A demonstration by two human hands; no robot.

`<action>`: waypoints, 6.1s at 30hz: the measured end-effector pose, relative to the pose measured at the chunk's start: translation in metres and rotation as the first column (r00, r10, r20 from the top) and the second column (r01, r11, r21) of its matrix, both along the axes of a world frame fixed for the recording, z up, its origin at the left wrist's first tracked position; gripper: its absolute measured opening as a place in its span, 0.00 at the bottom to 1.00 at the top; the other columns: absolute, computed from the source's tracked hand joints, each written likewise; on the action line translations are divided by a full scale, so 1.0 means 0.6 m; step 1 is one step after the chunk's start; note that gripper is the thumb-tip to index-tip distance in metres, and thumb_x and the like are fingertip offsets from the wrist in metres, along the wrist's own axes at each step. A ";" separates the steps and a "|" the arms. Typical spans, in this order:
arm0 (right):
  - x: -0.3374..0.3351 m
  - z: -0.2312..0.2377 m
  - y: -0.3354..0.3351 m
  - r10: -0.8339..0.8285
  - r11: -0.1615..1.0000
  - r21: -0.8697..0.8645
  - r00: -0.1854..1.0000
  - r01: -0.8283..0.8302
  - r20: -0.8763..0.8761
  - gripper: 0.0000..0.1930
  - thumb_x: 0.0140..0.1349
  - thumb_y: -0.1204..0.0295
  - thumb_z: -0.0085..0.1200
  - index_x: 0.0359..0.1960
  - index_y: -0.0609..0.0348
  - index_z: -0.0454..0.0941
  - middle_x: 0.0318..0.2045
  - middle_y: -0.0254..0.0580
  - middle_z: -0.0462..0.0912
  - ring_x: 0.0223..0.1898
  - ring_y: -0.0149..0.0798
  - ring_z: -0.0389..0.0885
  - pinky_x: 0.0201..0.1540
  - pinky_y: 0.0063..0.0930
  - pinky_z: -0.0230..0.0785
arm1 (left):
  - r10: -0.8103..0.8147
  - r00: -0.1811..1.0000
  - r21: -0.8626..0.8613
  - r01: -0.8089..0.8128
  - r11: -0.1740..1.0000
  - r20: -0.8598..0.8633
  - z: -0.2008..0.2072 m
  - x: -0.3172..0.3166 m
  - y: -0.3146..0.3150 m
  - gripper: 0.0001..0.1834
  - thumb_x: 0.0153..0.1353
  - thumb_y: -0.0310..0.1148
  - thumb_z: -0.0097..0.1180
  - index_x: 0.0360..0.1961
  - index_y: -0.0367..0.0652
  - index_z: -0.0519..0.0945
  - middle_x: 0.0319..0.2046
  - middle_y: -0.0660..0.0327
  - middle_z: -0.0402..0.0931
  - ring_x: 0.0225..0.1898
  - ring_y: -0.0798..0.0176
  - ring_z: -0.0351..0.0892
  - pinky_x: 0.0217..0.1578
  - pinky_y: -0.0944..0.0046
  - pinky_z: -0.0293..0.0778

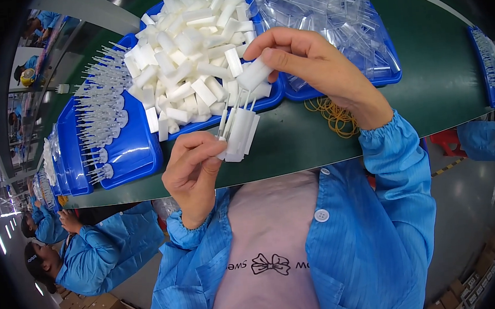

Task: The person assembles foam pads into plastic housings by hand, then bundles the assembled components with rubber bands.

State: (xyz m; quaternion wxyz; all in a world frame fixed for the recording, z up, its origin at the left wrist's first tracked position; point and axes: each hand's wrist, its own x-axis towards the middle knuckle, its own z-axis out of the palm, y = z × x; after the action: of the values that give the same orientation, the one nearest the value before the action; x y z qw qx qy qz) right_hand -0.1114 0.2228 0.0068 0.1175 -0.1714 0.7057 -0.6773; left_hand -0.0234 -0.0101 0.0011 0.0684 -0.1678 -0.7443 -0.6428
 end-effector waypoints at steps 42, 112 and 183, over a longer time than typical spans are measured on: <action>0.070 0.050 -0.045 0.126 0.985 0.116 0.992 -0.125 0.002 0.05 0.56 0.74 0.56 0.31 0.62 0.79 0.31 0.35 0.77 0.34 0.26 0.74 0.39 0.21 0.65 | 0.131 0.987 0.104 -0.121 0.987 -0.092 -0.013 0.011 0.005 0.29 0.48 0.19 0.63 0.54 0.35 0.70 0.52 0.49 0.66 0.32 0.60 0.79 0.36 0.67 0.75; 0.025 0.035 -0.016 0.171 0.982 0.081 0.985 -0.171 0.001 0.17 0.57 0.67 0.57 0.46 0.61 0.71 0.25 0.30 0.77 0.31 0.21 0.72 0.39 0.16 0.62 | -0.178 0.960 -0.222 0.129 0.966 -0.215 0.027 -0.001 -0.002 0.16 0.34 0.17 0.64 0.30 0.41 0.85 0.29 0.59 0.75 0.31 0.62 0.75 0.30 0.68 0.70; 0.020 0.022 -0.047 0.258 0.956 0.132 0.966 -0.260 0.031 0.19 0.68 0.57 0.40 0.41 0.59 0.78 0.35 0.33 0.77 0.38 0.25 0.70 0.42 0.21 0.62 | 0.038 0.943 -0.227 -0.118 0.967 -0.329 -0.002 0.011 -0.013 0.22 0.34 0.14 0.59 0.35 0.42 0.83 0.32 0.61 0.76 0.31 0.61 0.72 0.31 0.67 0.68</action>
State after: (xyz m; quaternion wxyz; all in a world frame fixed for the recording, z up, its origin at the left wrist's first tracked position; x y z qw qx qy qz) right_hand -0.0994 0.1947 0.0200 0.2215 -0.2494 0.7205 -0.6079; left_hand -0.0166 -0.0178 -0.0002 0.1935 -0.2478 -0.8025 -0.5072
